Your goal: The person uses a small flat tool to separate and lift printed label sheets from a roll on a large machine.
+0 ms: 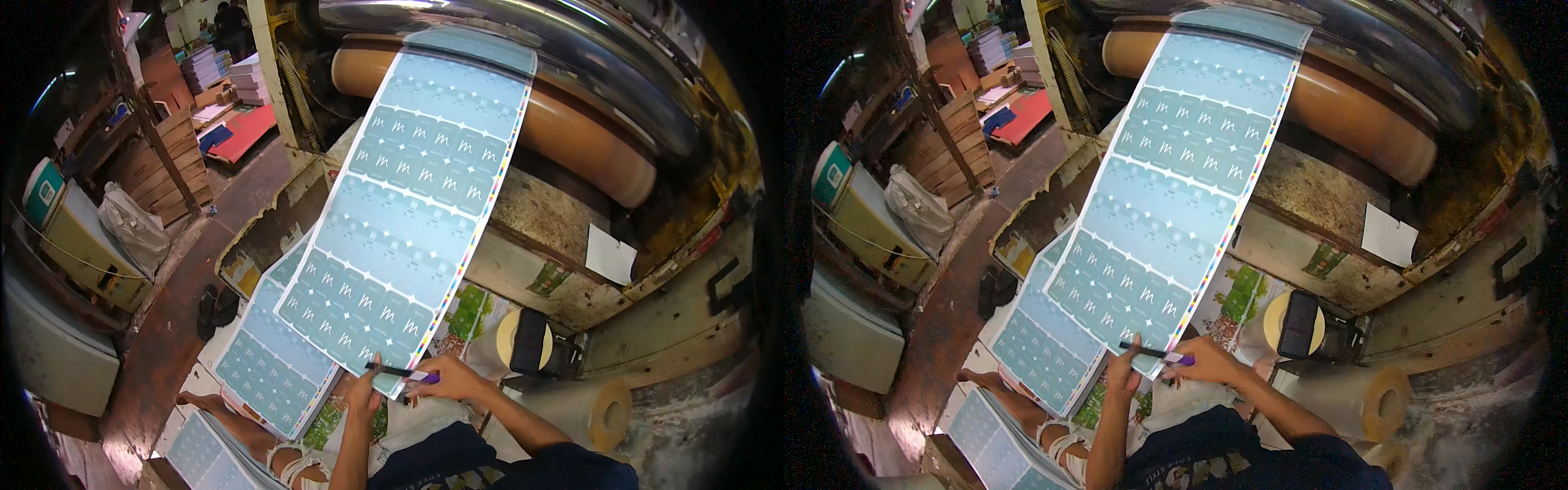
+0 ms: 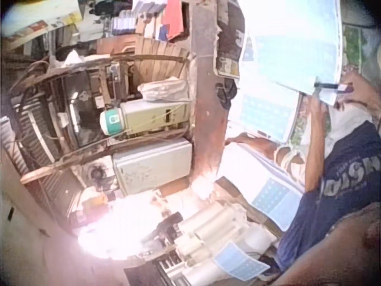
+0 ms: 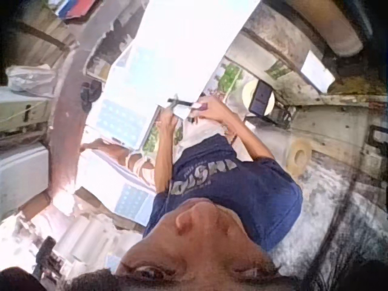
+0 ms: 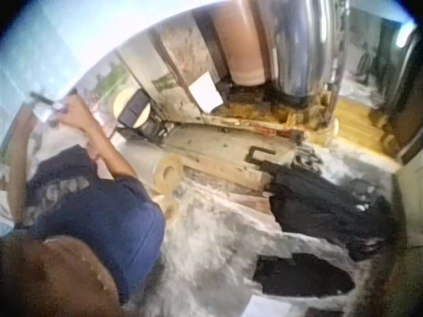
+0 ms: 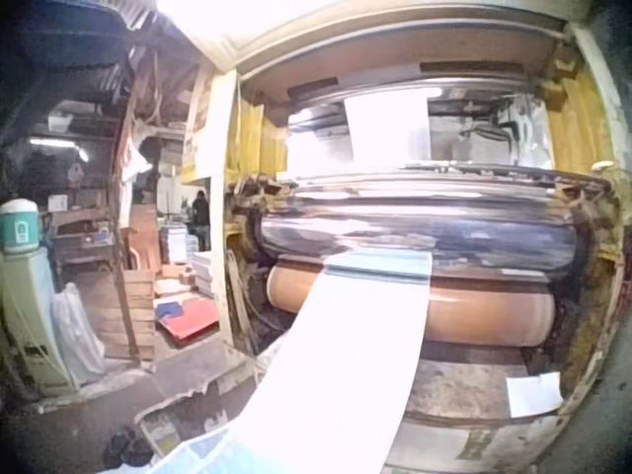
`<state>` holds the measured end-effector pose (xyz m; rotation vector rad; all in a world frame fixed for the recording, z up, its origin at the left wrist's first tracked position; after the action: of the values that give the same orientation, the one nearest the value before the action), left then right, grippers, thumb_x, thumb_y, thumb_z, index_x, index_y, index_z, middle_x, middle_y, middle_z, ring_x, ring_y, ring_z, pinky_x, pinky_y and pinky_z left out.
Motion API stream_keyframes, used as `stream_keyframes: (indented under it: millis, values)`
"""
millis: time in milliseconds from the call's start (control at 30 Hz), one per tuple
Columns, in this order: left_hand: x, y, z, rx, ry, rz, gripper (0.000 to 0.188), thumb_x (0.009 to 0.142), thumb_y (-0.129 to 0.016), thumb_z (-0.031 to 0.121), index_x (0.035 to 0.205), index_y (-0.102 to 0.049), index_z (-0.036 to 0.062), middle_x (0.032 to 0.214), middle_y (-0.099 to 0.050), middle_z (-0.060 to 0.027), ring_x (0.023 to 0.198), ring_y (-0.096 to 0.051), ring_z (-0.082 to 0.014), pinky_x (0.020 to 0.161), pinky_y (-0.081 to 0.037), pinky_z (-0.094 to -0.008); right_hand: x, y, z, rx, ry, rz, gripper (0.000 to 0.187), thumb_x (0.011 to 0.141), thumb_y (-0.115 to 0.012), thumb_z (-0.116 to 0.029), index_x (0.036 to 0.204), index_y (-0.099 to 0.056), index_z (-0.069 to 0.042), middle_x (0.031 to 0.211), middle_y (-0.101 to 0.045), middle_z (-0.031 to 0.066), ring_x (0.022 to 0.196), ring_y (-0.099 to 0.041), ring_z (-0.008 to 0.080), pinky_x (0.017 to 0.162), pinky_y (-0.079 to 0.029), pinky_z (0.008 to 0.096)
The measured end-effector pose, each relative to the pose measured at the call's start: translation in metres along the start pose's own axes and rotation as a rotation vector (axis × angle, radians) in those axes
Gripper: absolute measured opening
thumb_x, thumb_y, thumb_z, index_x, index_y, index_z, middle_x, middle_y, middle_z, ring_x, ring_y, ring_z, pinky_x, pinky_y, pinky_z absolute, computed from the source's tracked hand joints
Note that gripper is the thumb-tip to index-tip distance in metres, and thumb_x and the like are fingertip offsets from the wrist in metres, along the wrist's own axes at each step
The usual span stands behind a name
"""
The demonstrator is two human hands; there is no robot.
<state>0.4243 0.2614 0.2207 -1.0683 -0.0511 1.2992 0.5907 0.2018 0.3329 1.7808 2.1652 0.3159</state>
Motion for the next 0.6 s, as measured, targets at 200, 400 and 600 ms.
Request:
stream_keyframes:
  millis: [200, 400, 600]
  values:
    - [-0.024, 0.019, 0.009, 0.105, -0.072, 0.046, 0.054, 0.087, -0.065, -0.002, 0.134, -0.040, 0.0023, 0.122, -0.056, -0.0136, 0.108, -0.059, -0.0267, 0.091, -0.054, -0.0388, 0.007, 0.109, 0.021, 0.314, -0.274, 0.100, 0.025, 0.091, -0.064, -0.013, 0.114, -0.065, -0.004, 0.079, -0.070, 0.0072, 0.062, -0.063, 0.0088, 0.054, -0.051, 0.0227]
    - [-0.042, 0.032, 0.014, 0.166, -0.162, 0.105, 0.058, 0.084, -0.071, 0.003, 0.134, -0.041, 0.0002, 0.120, -0.057, -0.0126, 0.107, -0.058, -0.0238, 0.091, -0.051, -0.0356, 0.031, 0.304, -0.005, 0.406, 0.082, 0.764, 0.028, 0.100, -0.049, -0.021, 0.121, -0.048, -0.002, 0.100, -0.067, 0.0141, 0.067, -0.065, 0.0144, 0.052, -0.055, 0.0260]
    - [-0.080, 0.040, 0.041, 0.332, -0.187, 0.222, 0.061, 0.083, -0.072, 0.006, 0.135, -0.040, -0.0017, 0.117, -0.059, -0.0129, 0.105, -0.059, -0.0224, 0.088, -0.050, -0.0347, 0.086, 0.442, -0.001, 0.162, 0.153, 1.042, 0.031, 0.098, -0.054, -0.032, 0.108, -0.058, -0.003, 0.078, -0.065, 0.0081, 0.052, -0.056, 0.0088, 0.044, -0.044, 0.0229]
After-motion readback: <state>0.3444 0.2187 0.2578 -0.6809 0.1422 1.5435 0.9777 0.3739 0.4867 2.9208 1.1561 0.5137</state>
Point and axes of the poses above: each hand's wrist, its own x-axis towards the middle knuckle, its own y-axis out of the back of the hand, z = x × y, the point moved 6 cm from there along x, towards the middle knuckle
